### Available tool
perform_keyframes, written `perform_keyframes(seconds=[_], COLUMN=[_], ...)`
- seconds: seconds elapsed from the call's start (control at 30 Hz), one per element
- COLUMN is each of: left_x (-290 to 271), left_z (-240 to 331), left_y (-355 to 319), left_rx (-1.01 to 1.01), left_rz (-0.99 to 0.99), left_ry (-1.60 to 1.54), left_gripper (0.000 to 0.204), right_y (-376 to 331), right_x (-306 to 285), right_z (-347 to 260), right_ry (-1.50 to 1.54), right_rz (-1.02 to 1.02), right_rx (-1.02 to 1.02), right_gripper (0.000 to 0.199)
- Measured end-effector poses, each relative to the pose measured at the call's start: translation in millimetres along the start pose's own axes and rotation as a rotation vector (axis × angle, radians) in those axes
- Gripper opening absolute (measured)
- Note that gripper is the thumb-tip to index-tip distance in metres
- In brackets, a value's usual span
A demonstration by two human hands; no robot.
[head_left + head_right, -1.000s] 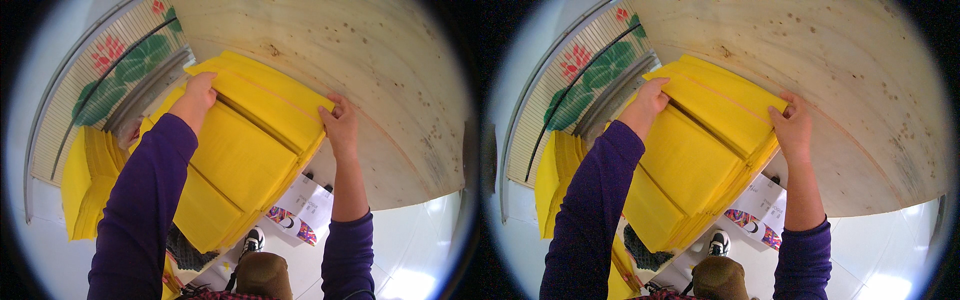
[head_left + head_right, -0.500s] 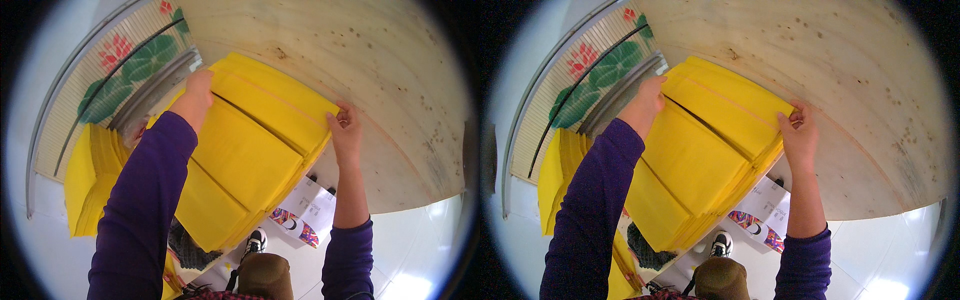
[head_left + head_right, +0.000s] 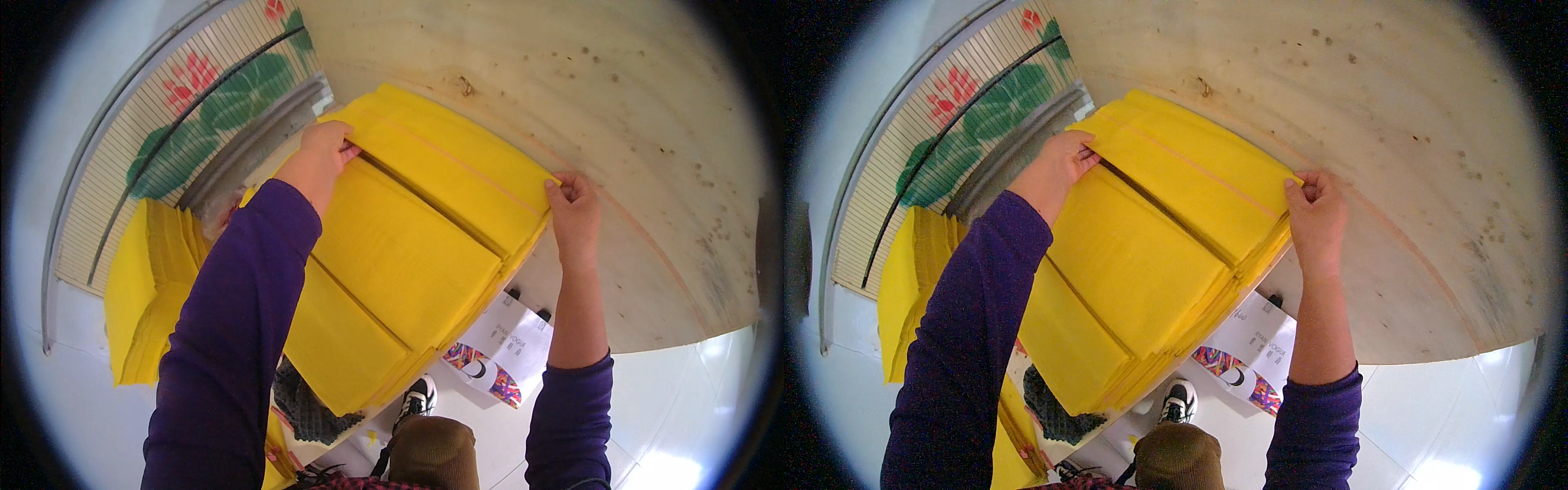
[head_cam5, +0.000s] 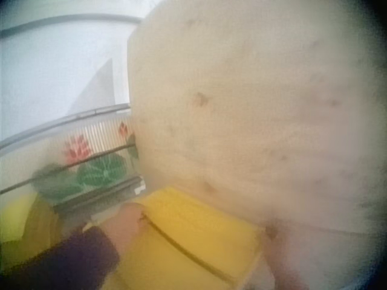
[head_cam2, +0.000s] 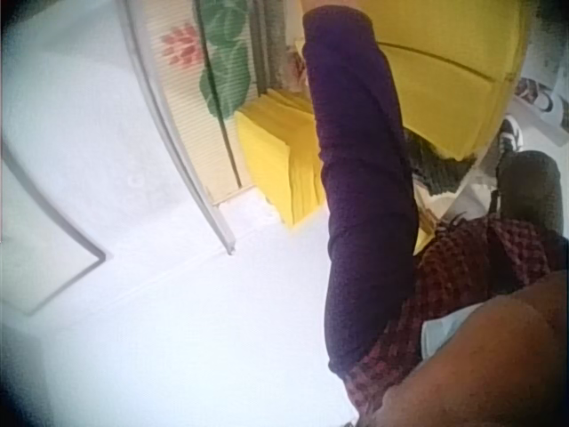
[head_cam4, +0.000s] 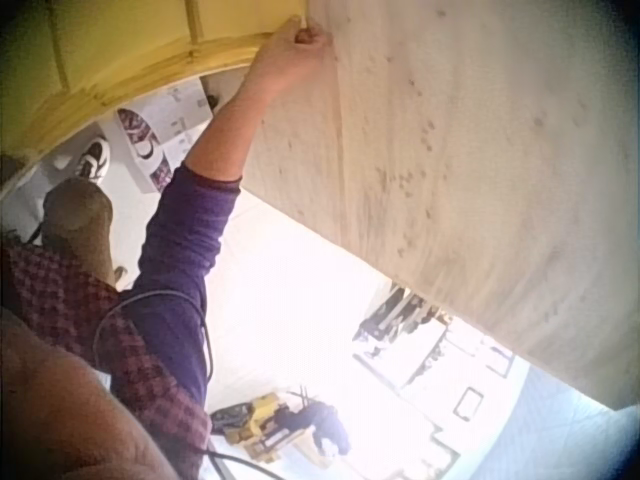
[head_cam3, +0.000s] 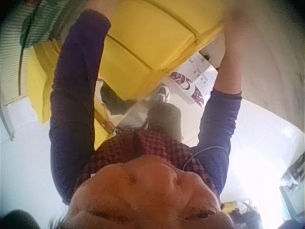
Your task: The person folds yellow sheets by hand on a table, repeatedly folding each sheet in half and then in thirds, then stacking the folded sheets. The person sits on the floor during the task.
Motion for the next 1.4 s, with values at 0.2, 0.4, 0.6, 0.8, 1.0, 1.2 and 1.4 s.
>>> perform_keyframes(seconds=[0.2, 0.4, 0.6, 0.8, 1.0, 1.2, 1.4], left_x=[-1, 0, 3, 4, 12, -6, -84], left_z=[-1, 7, -2, -5, 21, 55, 68], left_y=[-1, -5, 10, 14, -24, -91, -213], left_rx=[0.072, 0.153, 0.121, 0.139, 0.189, 0.422, 0.628], left_rz=[-0.064, -0.108, -0.185, -0.123, 0.071, -0.174, -0.39], left_ry=[0.137, 0.111, 0.091, 0.091, 0.259, 0.286, 0.389], left_gripper=[0.009, 0.011, 0.017, 0.022, 0.061, 0.066, 0.057], right_y=[-3, -10, -6, -6, -7, -35, -119], right_x=[4, 6, 6, 8, 5, -17, -43], right_z=[5, 0, 3, 10, 6, 1, -7], right_ry=[-0.016, 0.062, 0.022, 0.042, -0.016, 0.127, 0.246], right_rz=[0.068, 0.151, 0.154, 0.145, 0.142, 0.192, 0.142], right_rx=[-0.049, -0.097, -0.093, -0.09, -0.08, -0.068, -0.029], right_gripper=[0.011, 0.01, 0.01, 0.012, 0.017, 0.023, 0.015])
Point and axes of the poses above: each hand's wrist, its own y-axis towards the middle knuckle, its own x-axis out of the palm, z = x × y, the point moved 2 cm from there along y, towards the middle knuckle, and after that the axes turned 5 degrees about -z, right-handed, at the moved point
